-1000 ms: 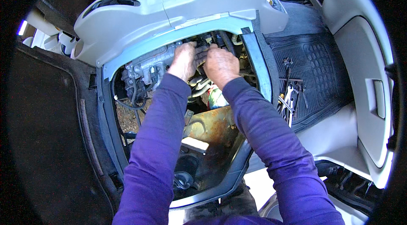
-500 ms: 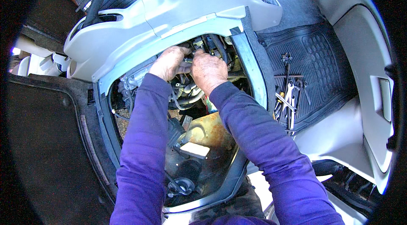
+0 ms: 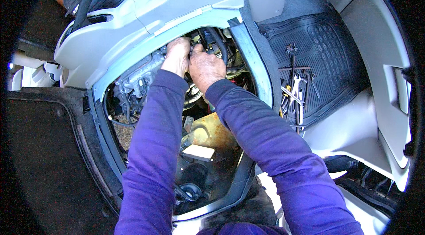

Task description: The person works on a car engine using a wrench to tighten or loosen bolts. They repeatedly reach into the engine bay, adjust components, and place the wrench on the floor mat between actions.

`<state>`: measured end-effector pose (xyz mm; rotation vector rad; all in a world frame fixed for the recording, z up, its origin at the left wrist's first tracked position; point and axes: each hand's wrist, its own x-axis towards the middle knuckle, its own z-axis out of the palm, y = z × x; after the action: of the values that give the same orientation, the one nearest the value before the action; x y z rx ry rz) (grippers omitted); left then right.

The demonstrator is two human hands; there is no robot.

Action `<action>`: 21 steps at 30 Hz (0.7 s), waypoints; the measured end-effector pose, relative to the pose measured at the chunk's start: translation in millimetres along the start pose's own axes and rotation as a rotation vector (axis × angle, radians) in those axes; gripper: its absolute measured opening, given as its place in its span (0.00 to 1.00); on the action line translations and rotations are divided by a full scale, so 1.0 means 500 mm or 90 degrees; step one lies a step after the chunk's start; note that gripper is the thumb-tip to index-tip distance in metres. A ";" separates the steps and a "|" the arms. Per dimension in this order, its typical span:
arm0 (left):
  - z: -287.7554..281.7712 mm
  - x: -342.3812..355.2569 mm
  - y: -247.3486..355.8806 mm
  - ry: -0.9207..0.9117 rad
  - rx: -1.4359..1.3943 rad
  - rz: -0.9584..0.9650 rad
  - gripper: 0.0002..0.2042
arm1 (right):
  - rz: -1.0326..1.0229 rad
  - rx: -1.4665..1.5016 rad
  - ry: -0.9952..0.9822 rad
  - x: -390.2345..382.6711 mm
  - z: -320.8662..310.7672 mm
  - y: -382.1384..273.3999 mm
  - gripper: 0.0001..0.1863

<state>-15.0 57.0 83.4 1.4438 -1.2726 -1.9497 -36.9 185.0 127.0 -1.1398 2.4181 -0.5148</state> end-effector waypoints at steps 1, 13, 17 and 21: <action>-0.001 0.000 -0.003 0.000 -0.032 0.000 0.07 | -0.014 -0.005 0.020 0.001 0.003 0.001 0.14; -0.023 -0.055 0.021 -0.058 -0.013 -0.049 0.06 | -0.097 0.105 0.267 0.037 -0.064 -0.004 0.11; -0.030 -0.067 0.020 -0.078 0.010 -0.034 0.09 | -0.126 0.125 0.277 0.041 -0.059 -0.003 0.13; -0.023 -0.042 0.021 -0.102 -0.057 -0.055 0.12 | -0.108 0.044 0.207 0.036 -0.044 0.008 0.13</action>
<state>1.4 62.3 102.8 1.3421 -1.1904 -2.1891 -61.1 176.4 140.1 -1.3259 2.5588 -0.8926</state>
